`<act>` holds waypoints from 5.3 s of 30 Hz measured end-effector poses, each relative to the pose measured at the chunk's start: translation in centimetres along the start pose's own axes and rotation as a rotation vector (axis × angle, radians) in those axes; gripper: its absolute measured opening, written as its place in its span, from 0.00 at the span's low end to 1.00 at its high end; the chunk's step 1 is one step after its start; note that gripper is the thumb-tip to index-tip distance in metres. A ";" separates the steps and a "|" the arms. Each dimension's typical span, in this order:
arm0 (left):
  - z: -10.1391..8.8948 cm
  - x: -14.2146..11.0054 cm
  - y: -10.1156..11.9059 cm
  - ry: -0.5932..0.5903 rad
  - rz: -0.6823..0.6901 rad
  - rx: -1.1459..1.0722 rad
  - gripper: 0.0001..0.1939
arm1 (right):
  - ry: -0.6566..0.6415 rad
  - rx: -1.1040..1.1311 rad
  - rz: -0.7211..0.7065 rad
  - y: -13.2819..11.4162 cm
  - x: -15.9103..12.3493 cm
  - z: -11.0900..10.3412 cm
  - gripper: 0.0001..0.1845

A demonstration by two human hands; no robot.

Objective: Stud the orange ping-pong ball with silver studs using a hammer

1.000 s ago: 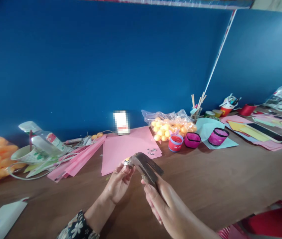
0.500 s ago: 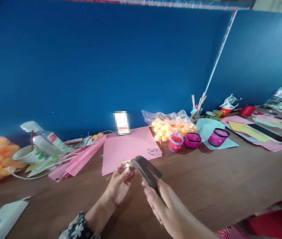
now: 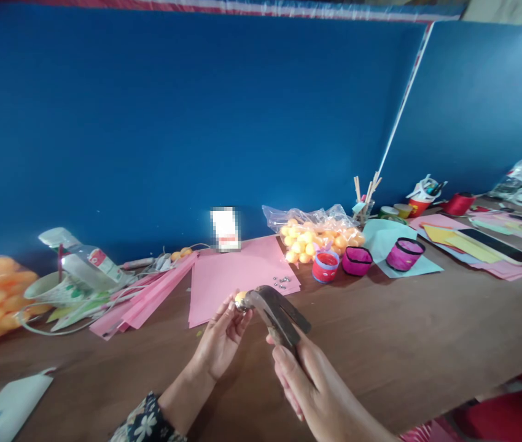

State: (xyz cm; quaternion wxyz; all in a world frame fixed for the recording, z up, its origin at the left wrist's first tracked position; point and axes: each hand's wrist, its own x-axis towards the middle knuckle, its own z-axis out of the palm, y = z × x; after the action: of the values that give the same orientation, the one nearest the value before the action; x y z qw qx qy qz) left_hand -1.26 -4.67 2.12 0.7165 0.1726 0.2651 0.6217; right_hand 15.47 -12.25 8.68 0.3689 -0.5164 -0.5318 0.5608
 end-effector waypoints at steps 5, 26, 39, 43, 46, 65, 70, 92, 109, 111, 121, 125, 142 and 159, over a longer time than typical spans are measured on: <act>0.0 -0.1 -0.1 0.001 -0.010 -0.013 0.16 | -0.021 -0.034 0.000 0.0 0.4 0.1 0.25; 0.0 0.0 -0.1 0.000 0.000 0.032 0.15 | -0.020 -0.057 0.007 -1.3 -0.4 -0.7 0.23; -0.6 0.0 -0.2 -0.073 0.023 0.103 0.17 | -0.001 -0.093 -0.001 -0.5 0.0 0.2 0.26; -0.4 0.1 -0.3 -0.075 0.059 0.146 0.19 | -0.005 -0.093 -0.027 -0.5 0.1 -0.2 0.25; -0.1 0.0 -0.6 -0.077 0.106 0.157 0.19 | -0.038 -0.093 -0.002 -0.1 0.5 -0.3 0.23; -0.2 -0.1 -0.4 -0.043 0.031 0.027 0.05 | -0.042 -0.080 -0.019 -0.1 0.4 -0.3 0.22; -0.3 -0.3 -0.5 0.011 -0.035 0.010 0.06 | -0.036 -0.062 -0.029 0.1 0.6 0.1 0.21; -0.2 -0.1 -0.7 0.020 -0.018 -0.083 0.02 | -0.005 -0.090 -0.009 0.1 0.1 0.2 0.26; 0.2 -0.4 -0.4 -0.043 -0.049 -0.006 0.06 | 0.044 -0.071 -0.005 0.8 0.0 0.4 0.25; 0.1 -0.4 -0.4 -0.044 -0.070 -0.004 0.07 | 0.050 -0.070 0.000 0.7 -0.1 0.4 0.26; 0.1 -0.2 -0.4 0.001 -0.056 -0.067 0.03 | 0.024 0.000 -0.007 0.3 0.1 0.3 0.27; -0.1 -0.1 -0.3 0.016 -0.038 -0.088 0.01 | 0.071 -0.023 -0.019 0.4 -0.1 0.2 0.27; -0.1 -0.3 -0.2 -0.069 -0.073 0.002 0.08 | 0.023 -0.032 -0.019 0.5 0.0 -0.4 0.24; 0.0 -0.1 -0.1 0.009 -0.086 -0.018 0.05 | -0.006 -0.026 -0.001 1.2 -0.2 -0.7 0.23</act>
State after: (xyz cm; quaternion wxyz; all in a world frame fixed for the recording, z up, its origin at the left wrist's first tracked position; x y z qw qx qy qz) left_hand -1.20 -4.84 2.07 0.7428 0.1519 0.2697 0.5936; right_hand 16.33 -12.52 7.64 0.3609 -0.5193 -0.5403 0.5552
